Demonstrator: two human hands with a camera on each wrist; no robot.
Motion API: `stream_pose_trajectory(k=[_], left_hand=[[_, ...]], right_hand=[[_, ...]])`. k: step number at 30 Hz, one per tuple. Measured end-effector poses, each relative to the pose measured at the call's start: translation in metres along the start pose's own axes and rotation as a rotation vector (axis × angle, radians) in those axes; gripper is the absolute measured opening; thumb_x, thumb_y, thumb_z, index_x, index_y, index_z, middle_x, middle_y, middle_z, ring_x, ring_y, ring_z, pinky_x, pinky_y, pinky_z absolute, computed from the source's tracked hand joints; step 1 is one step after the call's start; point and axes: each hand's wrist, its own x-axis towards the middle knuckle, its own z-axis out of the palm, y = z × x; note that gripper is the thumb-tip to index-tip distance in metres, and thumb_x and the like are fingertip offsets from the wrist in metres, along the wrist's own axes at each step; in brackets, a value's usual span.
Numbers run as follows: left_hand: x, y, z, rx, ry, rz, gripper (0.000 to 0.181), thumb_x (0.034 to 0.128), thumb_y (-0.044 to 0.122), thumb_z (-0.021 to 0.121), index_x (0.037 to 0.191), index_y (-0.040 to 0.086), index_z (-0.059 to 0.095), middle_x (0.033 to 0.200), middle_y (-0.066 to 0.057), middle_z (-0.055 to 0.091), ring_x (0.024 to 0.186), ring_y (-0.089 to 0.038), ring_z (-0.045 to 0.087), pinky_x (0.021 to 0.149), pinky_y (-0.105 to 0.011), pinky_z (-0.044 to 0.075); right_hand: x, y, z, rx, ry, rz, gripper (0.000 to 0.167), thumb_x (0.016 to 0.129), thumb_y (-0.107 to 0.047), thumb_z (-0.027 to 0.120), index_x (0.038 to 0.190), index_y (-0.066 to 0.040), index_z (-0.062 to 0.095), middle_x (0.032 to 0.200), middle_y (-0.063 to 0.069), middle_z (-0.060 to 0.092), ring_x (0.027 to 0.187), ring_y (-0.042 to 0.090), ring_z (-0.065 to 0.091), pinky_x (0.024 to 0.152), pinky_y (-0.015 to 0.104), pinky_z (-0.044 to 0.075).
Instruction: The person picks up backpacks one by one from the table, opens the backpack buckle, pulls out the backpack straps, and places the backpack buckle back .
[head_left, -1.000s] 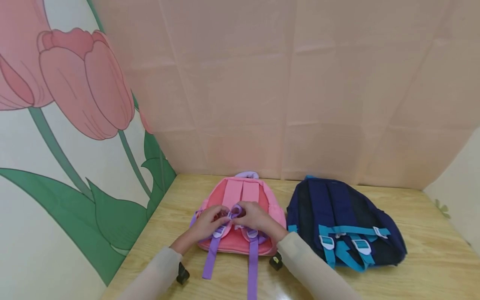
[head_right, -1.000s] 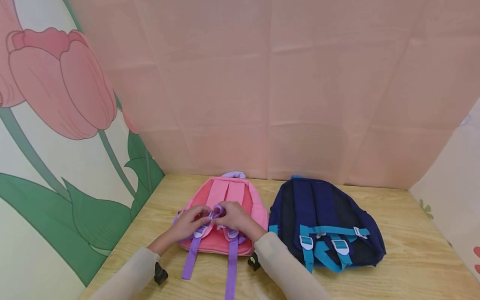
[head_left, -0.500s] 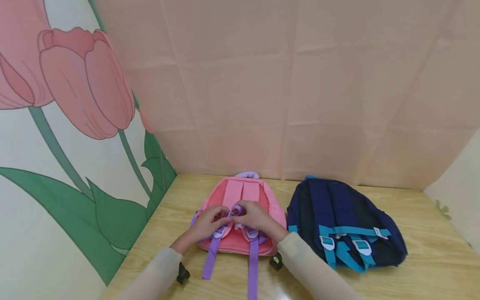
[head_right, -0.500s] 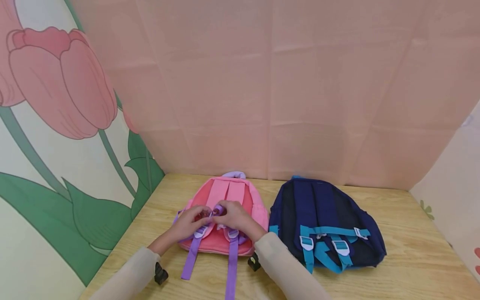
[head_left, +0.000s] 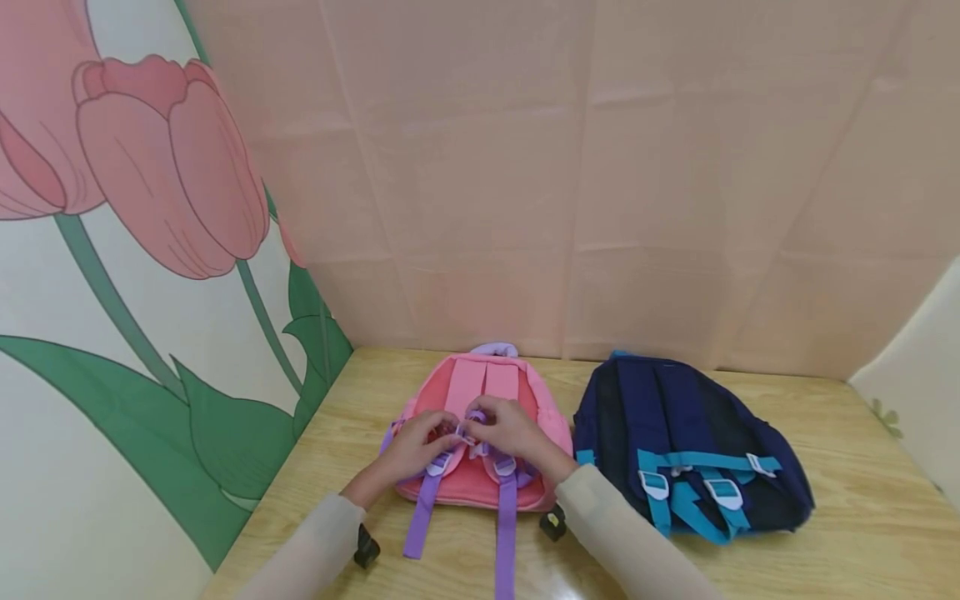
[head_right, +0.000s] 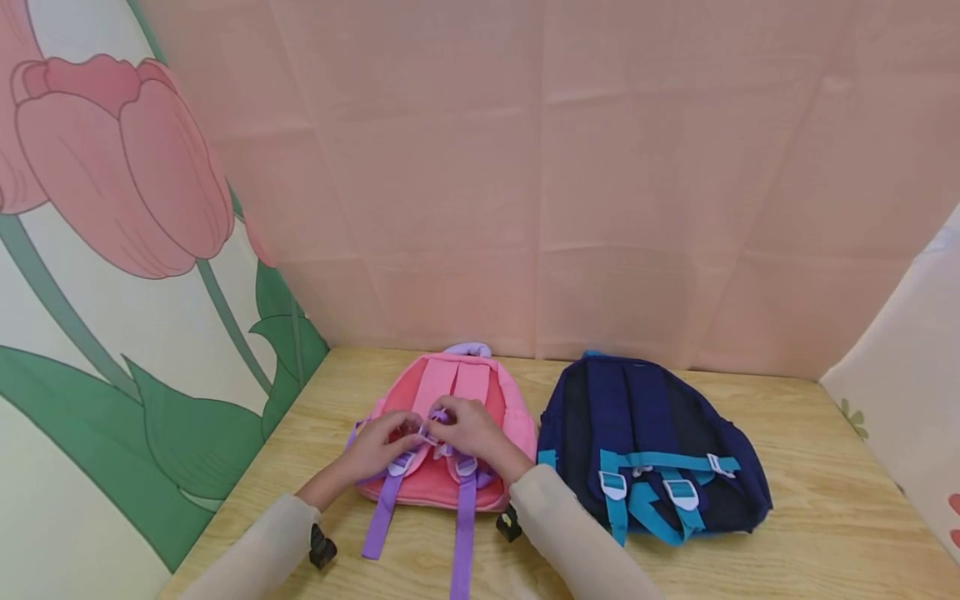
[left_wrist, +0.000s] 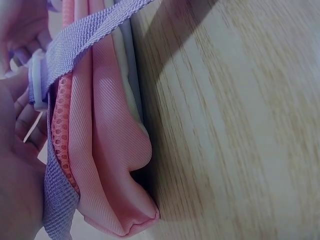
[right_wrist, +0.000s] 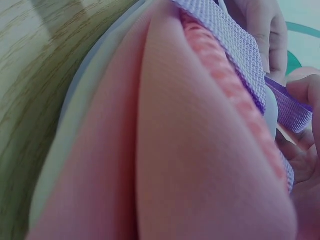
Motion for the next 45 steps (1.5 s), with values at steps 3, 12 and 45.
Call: stream_pose_trajectory(k=[3,12,45], left_hand=[[0.0,0.0,0.0,-0.007,0.001,-0.007,0.022,0.0991,0.03,0.066,0.118,0.019,0.067,0.103,0.007,0.061,0.093,-0.011,0.055,0.081,-0.029,0.048],[0.0,0.001,0.0,-0.013,-0.015,-0.028,0.023,0.0992,0.034,0.065,0.117,0.02,0.066,0.103,0.007,0.061,0.095,-0.011,0.055,0.082,-0.029,0.048],[0.003,0.001,0.0,-0.016,-0.04,-0.044,0.013,0.0993,0.028,0.066,0.111,0.022,0.063,0.098,0.009,0.06,0.091,-0.01,0.056,0.08,-0.028,0.048]], right_hand=[[0.0,0.001,-0.001,0.008,0.0,0.002,0.007,0.094,-0.024,0.073,0.097,-0.019,0.07,0.085,-0.008,0.065,0.075,0.009,0.058,0.069,0.025,0.048],[-0.001,0.002,-0.003,0.008,0.0,0.004,0.008,0.095,-0.024,0.073,0.099,-0.018,0.069,0.088,-0.007,0.066,0.077,0.008,0.059,0.072,0.026,0.049],[-0.01,-0.01,-0.041,0.271,-0.052,0.032,0.012,0.097,-0.021,0.069,0.096,-0.009,0.067,0.094,0.007,0.068,0.089,0.021,0.063,0.082,0.037,0.051]])
